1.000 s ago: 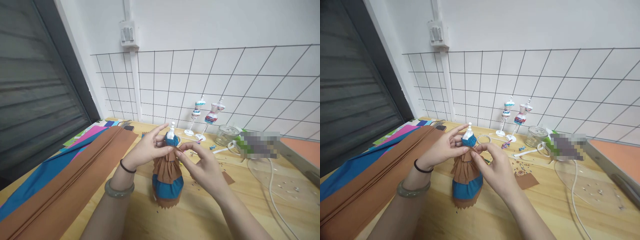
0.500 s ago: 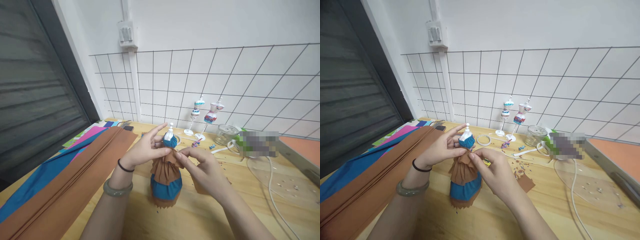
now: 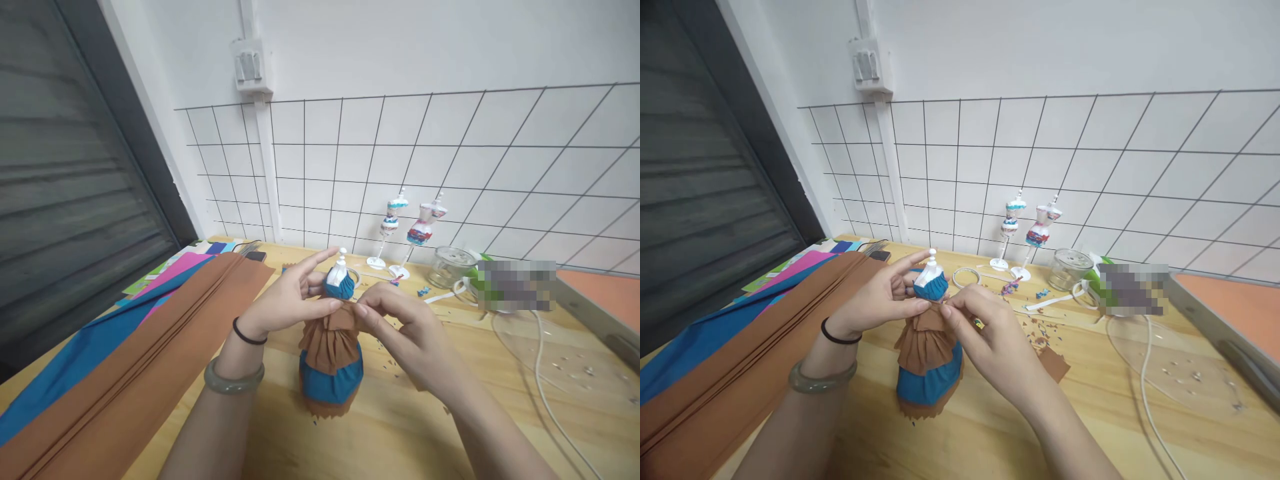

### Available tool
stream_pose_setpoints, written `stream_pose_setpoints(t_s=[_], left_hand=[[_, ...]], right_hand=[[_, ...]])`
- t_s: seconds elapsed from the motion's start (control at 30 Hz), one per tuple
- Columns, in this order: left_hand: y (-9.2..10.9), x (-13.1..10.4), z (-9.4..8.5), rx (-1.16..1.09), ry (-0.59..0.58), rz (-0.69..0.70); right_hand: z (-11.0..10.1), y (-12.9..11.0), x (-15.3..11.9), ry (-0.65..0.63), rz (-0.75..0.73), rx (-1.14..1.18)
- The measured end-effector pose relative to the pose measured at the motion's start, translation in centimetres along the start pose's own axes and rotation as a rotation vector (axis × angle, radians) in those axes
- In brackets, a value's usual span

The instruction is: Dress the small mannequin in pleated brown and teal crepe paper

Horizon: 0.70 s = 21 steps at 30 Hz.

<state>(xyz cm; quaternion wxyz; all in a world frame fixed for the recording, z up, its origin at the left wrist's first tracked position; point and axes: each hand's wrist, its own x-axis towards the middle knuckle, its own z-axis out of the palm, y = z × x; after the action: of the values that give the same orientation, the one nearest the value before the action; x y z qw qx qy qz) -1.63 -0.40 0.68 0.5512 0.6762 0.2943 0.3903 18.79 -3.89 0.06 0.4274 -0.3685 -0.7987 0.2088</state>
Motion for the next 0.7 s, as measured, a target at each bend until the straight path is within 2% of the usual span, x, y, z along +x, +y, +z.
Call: stream_pose_setpoints(t_s=[0.23,0.43,0.6,0.7], left_hand=[[0.1,0.0,0.0,0.029,-0.029,0.016],[0.2,-0.1,0.2,0.046,-0.015,0.009],[0.8,-0.4,0.3,0.117,-0.011,0.006],[1.3,-0.7,0.4,0.148,-0.02,-0.007]], right_hand=[[-0.6,0.0,-0.2,-0.185,0.111,0.072],[-2.5,0.8,-0.3,-0.343,0.177,-0.053],[-2.6,0.4,-0.2,-0.336,0.096,0.013],[-2.4,0.3,-0.2,-0.367,0.15,0.089]])
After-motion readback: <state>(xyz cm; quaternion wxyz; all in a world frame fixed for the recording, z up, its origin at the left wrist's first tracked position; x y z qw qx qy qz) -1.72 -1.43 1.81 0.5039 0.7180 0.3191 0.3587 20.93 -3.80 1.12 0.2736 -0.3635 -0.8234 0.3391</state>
